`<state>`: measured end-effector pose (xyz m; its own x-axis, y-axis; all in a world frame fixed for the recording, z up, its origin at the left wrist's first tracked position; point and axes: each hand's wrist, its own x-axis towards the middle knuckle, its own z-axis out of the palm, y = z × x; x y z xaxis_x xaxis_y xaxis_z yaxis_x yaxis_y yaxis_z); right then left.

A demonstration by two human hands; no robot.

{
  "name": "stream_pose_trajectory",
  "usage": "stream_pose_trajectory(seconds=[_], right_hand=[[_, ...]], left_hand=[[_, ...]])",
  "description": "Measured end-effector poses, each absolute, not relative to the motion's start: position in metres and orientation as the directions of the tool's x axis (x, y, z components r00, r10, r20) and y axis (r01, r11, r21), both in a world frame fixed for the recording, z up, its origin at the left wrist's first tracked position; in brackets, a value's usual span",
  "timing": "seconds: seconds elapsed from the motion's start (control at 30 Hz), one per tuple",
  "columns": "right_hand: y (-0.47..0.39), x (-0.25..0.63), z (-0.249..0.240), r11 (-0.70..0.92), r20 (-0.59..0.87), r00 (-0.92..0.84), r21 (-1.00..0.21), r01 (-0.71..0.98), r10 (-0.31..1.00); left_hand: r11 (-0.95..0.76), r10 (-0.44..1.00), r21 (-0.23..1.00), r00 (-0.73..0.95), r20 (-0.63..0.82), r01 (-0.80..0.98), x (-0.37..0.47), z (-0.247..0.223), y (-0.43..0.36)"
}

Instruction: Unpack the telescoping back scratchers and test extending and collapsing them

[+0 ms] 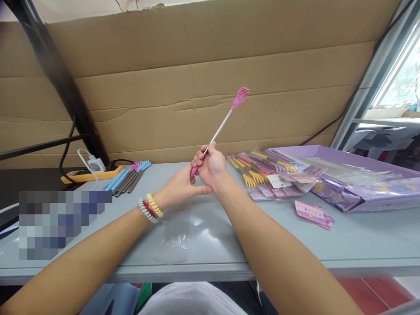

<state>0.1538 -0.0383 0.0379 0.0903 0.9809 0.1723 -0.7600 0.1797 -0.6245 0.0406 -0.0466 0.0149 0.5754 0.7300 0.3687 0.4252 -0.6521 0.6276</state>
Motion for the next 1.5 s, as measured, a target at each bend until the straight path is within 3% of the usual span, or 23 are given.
stream_pose_trajectory(seconds=[0.4,0.63,0.8,0.87,1.0,1.13,1.27,1.4,1.5], right_hand=[[-0.043,0.165,0.056,0.336,0.008,0.41,-0.59,-0.734,0.912],[-0.044,0.191,0.077,0.443,-0.019,0.543,-0.555,-0.704,0.839],[-0.058,0.245,0.091,0.7,0.024,0.783,-0.464,-0.543,0.622],[-0.065,0.264,0.09,0.723,0.045,0.816,-0.494,-0.483,0.576],[-0.062,0.27,0.075,0.561,0.155,0.634,-0.653,-0.509,0.757],[-0.05,0.253,0.057,0.368,0.143,0.414,-0.759,-0.538,0.899],[-0.052,0.244,0.047,0.258,0.152,0.248,-0.839,-0.48,0.957],[-0.058,0.248,0.04,0.238,0.143,0.234,-0.858,-0.455,0.962],[-0.059,0.256,0.037,0.289,0.153,0.31,-0.841,-0.458,0.938]], left_hand=[[-0.608,0.794,0.454,0.491,0.357,0.652,0.056,0.003,-0.051],[-0.591,0.806,0.488,0.487,0.336,0.642,0.061,0.022,-0.066],[-0.561,0.827,0.467,0.484,0.284,0.684,0.037,0.03,-0.055],[-0.541,0.841,0.457,0.455,0.293,0.706,0.025,0.031,-0.042],[-0.485,0.865,0.388,0.363,0.347,0.784,0.01,0.028,-0.019],[-0.563,0.81,0.235,0.473,0.346,0.793,0.007,0.017,-0.008],[-0.688,0.696,0.176,0.57,0.437,0.704,0.004,0.01,-0.001],[-0.825,0.524,0.151,0.637,0.565,0.544,0.001,0.008,0.005],[-0.892,0.44,0.216,0.645,0.625,0.398,0.001,0.008,0.005]])
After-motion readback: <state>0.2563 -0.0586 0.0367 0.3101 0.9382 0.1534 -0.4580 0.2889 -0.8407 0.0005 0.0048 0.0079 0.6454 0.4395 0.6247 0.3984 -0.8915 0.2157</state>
